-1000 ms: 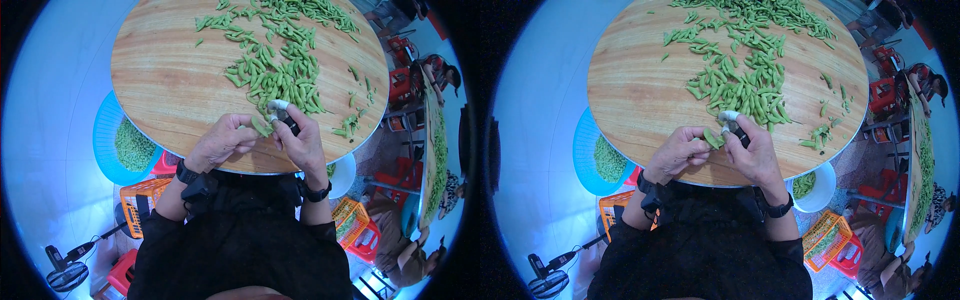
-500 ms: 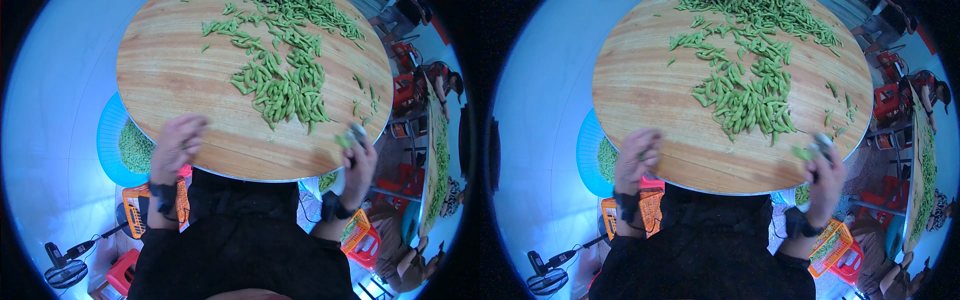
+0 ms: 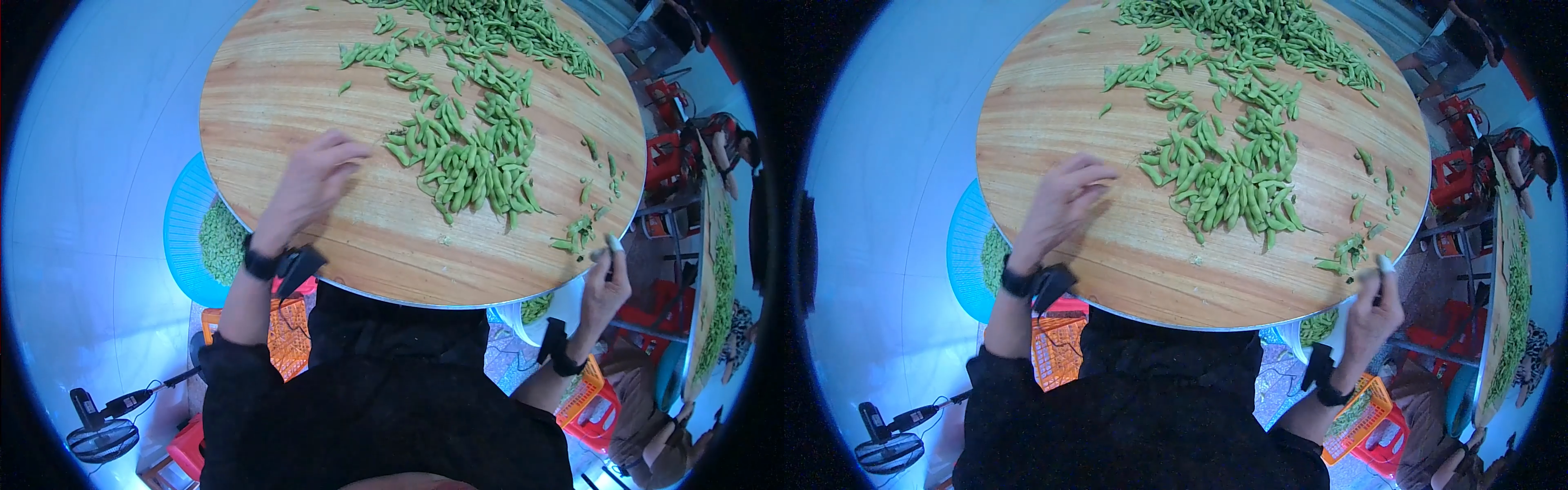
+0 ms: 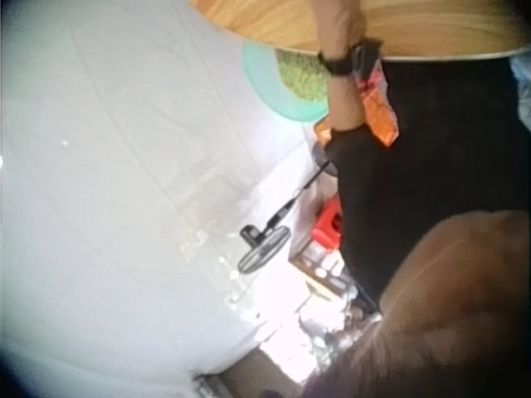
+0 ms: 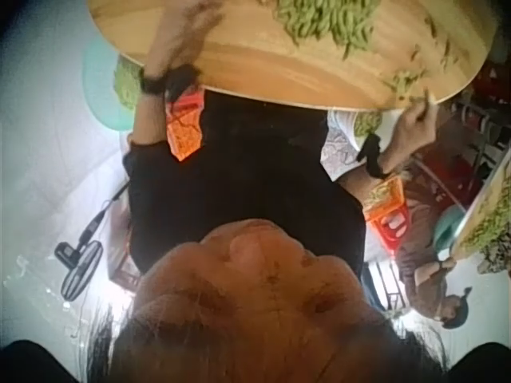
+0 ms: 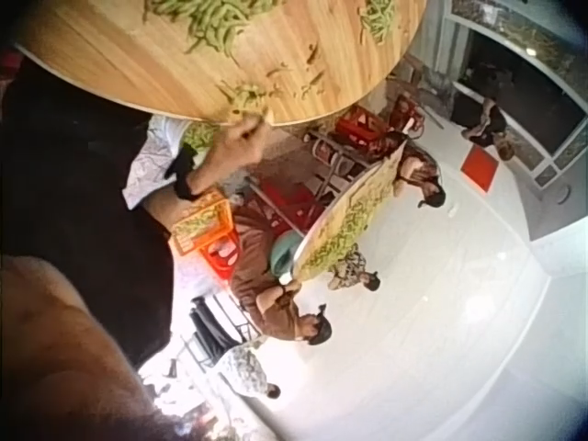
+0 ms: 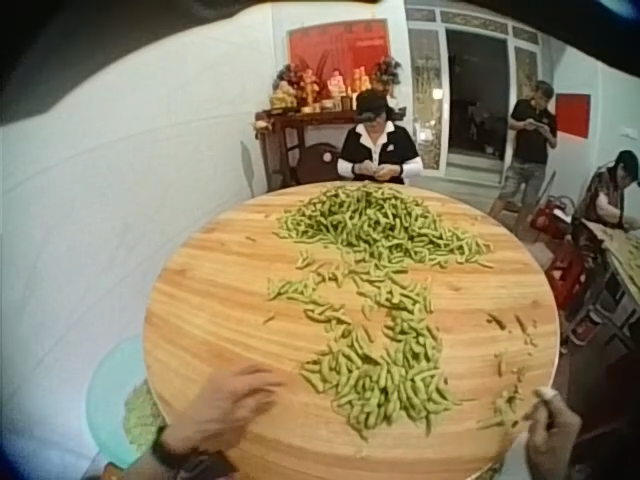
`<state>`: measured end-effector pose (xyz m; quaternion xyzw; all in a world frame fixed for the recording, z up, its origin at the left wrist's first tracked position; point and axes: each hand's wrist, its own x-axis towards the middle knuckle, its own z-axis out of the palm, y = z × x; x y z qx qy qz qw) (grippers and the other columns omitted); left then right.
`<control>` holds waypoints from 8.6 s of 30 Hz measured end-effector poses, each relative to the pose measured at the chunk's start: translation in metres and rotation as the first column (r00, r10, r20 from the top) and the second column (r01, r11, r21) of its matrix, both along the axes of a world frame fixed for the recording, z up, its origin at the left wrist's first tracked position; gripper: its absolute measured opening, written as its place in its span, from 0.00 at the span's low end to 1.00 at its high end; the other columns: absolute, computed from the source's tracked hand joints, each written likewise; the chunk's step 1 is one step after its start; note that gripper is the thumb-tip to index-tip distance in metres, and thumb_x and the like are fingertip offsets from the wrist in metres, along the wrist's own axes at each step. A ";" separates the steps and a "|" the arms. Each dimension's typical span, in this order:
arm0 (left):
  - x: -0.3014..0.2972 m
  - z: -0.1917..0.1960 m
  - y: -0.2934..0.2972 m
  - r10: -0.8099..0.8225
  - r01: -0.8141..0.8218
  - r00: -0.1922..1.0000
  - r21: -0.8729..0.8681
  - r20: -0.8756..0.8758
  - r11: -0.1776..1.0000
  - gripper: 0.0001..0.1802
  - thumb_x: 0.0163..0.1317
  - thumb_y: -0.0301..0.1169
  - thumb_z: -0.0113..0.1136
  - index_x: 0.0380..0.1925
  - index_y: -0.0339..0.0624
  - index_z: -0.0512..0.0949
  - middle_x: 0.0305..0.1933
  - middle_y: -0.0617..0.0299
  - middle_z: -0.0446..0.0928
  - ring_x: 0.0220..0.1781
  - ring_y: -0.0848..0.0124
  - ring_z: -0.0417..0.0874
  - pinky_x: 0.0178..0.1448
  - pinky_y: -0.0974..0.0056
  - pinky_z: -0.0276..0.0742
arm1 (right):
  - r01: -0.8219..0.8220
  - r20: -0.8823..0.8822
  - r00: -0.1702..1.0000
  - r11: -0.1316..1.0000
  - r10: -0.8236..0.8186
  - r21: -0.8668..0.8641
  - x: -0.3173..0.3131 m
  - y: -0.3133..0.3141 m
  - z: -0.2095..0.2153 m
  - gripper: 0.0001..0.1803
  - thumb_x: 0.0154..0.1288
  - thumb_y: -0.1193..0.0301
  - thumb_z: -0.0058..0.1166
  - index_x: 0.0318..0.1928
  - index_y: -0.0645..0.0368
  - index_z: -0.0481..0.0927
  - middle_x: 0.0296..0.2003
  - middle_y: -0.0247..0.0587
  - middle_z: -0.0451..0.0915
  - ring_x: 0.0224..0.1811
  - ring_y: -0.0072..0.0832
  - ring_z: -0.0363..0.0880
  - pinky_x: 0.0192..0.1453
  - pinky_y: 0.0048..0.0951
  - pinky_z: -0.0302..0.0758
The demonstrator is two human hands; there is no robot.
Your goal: Shelling green bean pods by hand at a table and collecting the seeds in a basket.
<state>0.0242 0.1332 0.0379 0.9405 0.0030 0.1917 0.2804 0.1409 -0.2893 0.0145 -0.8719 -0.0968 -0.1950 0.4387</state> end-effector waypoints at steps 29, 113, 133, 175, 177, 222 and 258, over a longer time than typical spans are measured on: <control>-0.024 -0.029 -0.097 -0.432 -0.222 0.894 -0.955 -0.118 -0.198 0.09 0.66 0.28 0.56 0.42 0.35 0.77 0.26 0.66 0.75 0.21 0.83 0.70 0.20 0.77 0.59 | -0.153 -0.358 0.067 0.364 0.931 0.919 -0.040 0.146 0.003 0.13 0.72 0.74 0.46 0.52 0.64 0.77 0.21 0.24 0.68 0.19 0.09 0.61 0.21 0.15 0.58; 0.059 -0.028 -0.111 0.095 -0.098 0.995 -0.158 -0.023 0.983 0.11 0.53 0.32 0.67 0.30 0.36 0.79 0.20 0.58 0.72 0.21 0.68 0.71 0.28 0.62 0.68 | 0.184 0.087 0.981 0.972 -0.173 -0.146 -0.008 -0.028 -0.009 0.12 0.67 0.73 0.51 0.48 0.64 0.80 0.30 0.50 0.82 0.30 0.33 0.82 0.36 0.32 0.76; -0.008 -0.015 -0.101 -0.310 -0.256 0.891 -0.931 -0.332 0.260 0.07 0.59 0.24 0.65 0.36 0.36 0.78 0.27 0.66 0.75 0.20 0.84 0.67 0.22 0.78 0.59 | -0.421 -0.459 0.300 0.548 0.836 0.723 -0.040 0.141 0.013 0.15 0.72 0.73 0.46 0.55 0.64 0.76 0.19 0.22 0.65 0.18 0.10 0.58 0.19 0.16 0.55; -0.012 -0.037 -0.137 -0.209 -0.152 0.947 -0.914 -0.243 0.377 0.14 0.71 0.34 0.42 0.42 0.35 0.74 0.25 0.67 0.68 0.26 0.80 0.67 0.27 0.71 0.65 | -0.506 0.051 0.862 0.861 0.504 0.047 -0.087 0.163 -0.012 0.13 0.58 0.85 0.48 0.46 0.70 0.75 0.33 0.50 0.72 0.30 0.41 0.75 0.31 0.35 0.73; -0.011 -0.038 -0.132 -0.248 -0.170 0.935 -0.933 -0.254 0.316 0.14 0.70 0.32 0.43 0.48 0.34 0.73 0.27 0.70 0.68 0.26 0.82 0.66 0.29 0.74 0.66 | -0.517 0.062 0.855 0.856 0.515 0.018 -0.088 0.163 -0.015 0.14 0.58 0.86 0.48 0.46 0.70 0.75 0.34 0.51 0.72 0.30 0.40 0.75 0.30 0.35 0.73; 0.040 -0.028 -0.132 0.147 -0.163 0.981 -0.123 -0.126 0.979 0.11 0.56 0.33 0.63 0.35 0.37 0.80 0.32 0.47 0.80 0.35 0.51 0.82 0.40 0.53 0.76 | 0.324 0.018 0.939 0.862 -0.345 -0.391 -0.017 -0.094 -0.051 0.15 0.68 0.74 0.47 0.52 0.65 0.77 0.31 0.49 0.83 0.31 0.36 0.83 0.35 0.35 0.76; -0.014 -0.029 -0.118 -0.372 -0.250 0.894 -0.967 -0.249 0.048 0.06 0.64 0.32 0.62 0.34 0.41 0.78 0.22 0.74 0.70 0.20 0.87 0.64 0.21 0.78 0.56 | -0.297 -0.421 0.284 0.496 0.862 0.816 -0.047 0.140 0.009 0.11 0.71 0.75 0.47 0.48 0.65 0.78 0.27 0.29 0.73 0.21 0.13 0.65 0.23 0.17 0.61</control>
